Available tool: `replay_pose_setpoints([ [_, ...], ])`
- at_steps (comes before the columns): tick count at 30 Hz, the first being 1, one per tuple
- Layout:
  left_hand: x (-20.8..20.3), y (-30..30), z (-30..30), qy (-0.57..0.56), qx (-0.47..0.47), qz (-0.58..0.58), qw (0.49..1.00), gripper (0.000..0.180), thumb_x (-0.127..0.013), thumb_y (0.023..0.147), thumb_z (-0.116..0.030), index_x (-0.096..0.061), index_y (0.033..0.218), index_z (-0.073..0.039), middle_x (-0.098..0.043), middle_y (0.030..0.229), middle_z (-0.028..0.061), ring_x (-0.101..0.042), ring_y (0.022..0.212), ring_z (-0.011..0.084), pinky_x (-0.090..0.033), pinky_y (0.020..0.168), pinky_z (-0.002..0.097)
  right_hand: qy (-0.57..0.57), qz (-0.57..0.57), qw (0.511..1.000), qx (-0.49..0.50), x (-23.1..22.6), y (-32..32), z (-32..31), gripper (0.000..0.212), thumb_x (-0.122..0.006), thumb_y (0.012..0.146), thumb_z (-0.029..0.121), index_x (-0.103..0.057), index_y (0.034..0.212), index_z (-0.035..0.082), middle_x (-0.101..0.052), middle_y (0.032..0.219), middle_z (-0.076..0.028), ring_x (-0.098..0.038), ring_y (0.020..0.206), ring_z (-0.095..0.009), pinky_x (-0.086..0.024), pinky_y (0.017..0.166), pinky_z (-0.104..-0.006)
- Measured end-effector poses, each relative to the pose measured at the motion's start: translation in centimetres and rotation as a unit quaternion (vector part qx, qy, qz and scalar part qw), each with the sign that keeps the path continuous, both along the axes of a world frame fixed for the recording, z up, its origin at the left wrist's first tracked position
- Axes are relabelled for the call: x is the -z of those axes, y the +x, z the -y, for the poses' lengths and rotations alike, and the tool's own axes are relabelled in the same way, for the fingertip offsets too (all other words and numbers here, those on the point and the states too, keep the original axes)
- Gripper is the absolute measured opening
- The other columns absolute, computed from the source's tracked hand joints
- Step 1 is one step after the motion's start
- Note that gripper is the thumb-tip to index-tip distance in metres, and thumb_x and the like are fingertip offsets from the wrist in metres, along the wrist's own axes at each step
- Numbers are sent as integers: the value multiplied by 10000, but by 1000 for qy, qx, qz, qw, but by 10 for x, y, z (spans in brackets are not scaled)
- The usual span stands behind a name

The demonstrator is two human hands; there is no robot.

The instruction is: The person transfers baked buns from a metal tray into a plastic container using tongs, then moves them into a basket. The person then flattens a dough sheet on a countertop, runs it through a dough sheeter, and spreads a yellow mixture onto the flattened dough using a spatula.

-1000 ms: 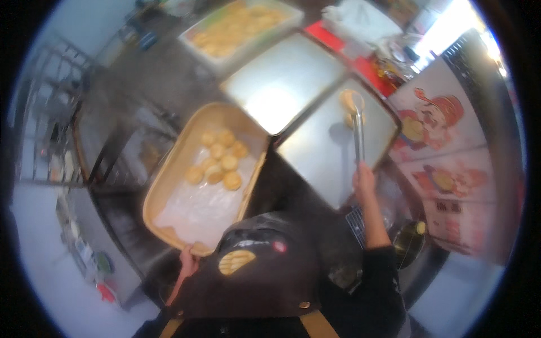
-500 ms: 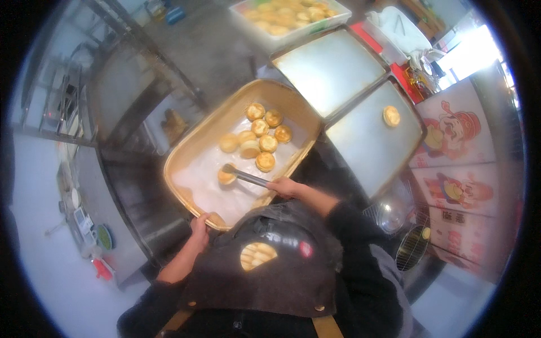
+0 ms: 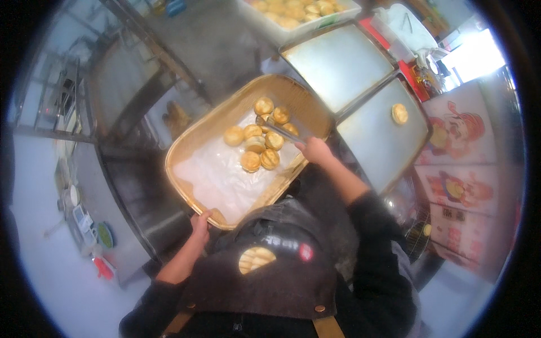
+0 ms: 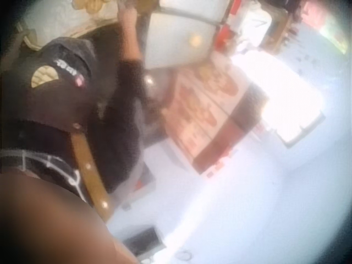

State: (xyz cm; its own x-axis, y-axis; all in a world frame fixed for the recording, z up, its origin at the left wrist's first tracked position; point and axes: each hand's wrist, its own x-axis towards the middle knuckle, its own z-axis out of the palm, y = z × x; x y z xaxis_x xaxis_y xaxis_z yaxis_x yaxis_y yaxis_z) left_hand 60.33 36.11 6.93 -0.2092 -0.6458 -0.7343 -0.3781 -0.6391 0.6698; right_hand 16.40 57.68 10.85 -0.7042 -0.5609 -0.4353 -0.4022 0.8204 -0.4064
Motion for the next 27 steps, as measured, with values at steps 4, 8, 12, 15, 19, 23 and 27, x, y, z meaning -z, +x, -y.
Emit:
replay_pose_setpoints([
  [4,-7,4,-9,-3,-9,14,1000,306,-725,798,-125,-648,1058,15,-669,887,83,-630,693,171,-480,556,295,93,1,996,-2,40,16,29,579,-620,976,496,-725,1048,-70,-716,1029,-311,-695,1036,-445,-550,903,-516],
  [8,-8,8,-20,-10,-4,14,1000,342,-723,795,-72,-640,1098,66,-692,980,139,-699,799,224,-567,639,321,61,86,994,35,62,59,31,664,-565,996,545,-715,1093,-94,-707,1115,-316,-675,1081,-466,-539,919,-503],
  [12,-10,10,-40,0,-15,34,999,353,-725,788,-87,-655,1093,77,-697,955,134,-692,770,222,-547,620,325,35,171,985,-9,64,101,29,725,-551,988,580,-706,1094,-120,-697,1112,-339,-667,1085,-479,-523,932,-504],
  [15,-15,8,-52,-25,-43,-10,999,343,-728,787,-91,-658,1079,74,-694,925,127,-690,759,219,-540,611,322,16,224,973,-48,55,117,28,768,-538,979,615,-704,1078,-128,-702,1072,-346,-673,1068,-478,-507,945,-503],
  [19,-25,1,-53,-19,-41,30,999,332,-731,789,-86,-659,1072,71,-695,927,123,-690,758,221,-538,607,319,46,253,960,-108,24,119,16,725,-565,973,594,-707,1120,-101,-706,1107,-324,-679,1086,-454,-523,929,-496],
  [23,-31,-9,-48,-25,-31,31,999,332,-738,793,-84,-655,1079,63,-695,938,117,-688,760,217,-529,595,315,45,223,973,-41,-24,110,-20,655,-589,977,560,-716,1147,-60,-707,1124,-316,-689,1068,-443,-531,894,-504],
  [27,-29,-14,-38,-13,-45,-8,999,403,-742,810,-89,-624,1167,56,-694,979,101,-683,758,193,-510,574,292,-91,273,958,17,-69,89,-84,620,-586,993,560,-708,1173,-21,-712,905,-168,-680,816,-315,-533,763,-455],
])
